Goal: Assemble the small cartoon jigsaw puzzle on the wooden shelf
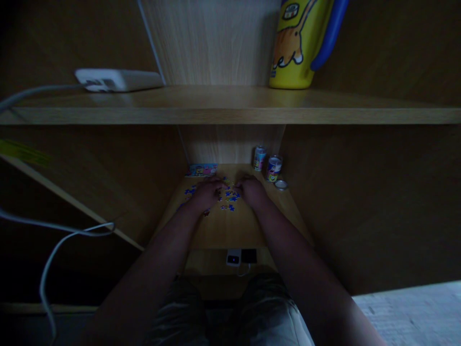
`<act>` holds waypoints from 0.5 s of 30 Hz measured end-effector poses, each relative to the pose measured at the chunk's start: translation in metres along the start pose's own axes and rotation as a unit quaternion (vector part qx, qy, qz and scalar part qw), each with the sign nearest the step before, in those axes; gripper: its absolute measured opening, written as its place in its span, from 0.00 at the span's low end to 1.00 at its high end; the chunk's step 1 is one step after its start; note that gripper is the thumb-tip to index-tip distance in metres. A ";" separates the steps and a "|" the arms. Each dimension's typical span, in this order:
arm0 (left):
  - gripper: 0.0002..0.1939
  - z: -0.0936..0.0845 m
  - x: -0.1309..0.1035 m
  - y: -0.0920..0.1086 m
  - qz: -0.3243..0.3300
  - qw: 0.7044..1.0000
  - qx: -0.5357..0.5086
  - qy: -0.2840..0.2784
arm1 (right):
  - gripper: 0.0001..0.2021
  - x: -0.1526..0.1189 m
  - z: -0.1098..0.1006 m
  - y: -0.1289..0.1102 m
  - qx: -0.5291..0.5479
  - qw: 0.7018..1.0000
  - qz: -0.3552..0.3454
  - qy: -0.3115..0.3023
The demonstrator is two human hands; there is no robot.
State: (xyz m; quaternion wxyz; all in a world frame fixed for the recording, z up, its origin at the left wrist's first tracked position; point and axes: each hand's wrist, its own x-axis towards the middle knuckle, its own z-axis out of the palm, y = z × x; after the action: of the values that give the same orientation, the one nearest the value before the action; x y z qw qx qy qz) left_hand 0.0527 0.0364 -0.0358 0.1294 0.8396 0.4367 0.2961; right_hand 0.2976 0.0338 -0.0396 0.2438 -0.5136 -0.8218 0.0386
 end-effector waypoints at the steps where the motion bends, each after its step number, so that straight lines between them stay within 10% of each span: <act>1: 0.24 0.000 0.000 0.001 0.003 1.000 0.004 -0.005 | 0.05 0.000 0.000 -0.001 -0.006 1.000 0.001 -0.002; 15: 0.21 -0.017 0.000 0.006 -0.126 0.985 0.115 0.041 | 0.14 0.001 -0.013 -0.015 -0.078 0.994 0.044 -0.056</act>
State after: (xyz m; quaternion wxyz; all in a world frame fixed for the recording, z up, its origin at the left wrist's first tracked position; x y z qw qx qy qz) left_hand 0.0466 0.0326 -0.0197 0.0506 0.7741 0.5751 0.2598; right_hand 0.2906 0.0256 -0.0235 0.1546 -0.5640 -0.8110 0.0142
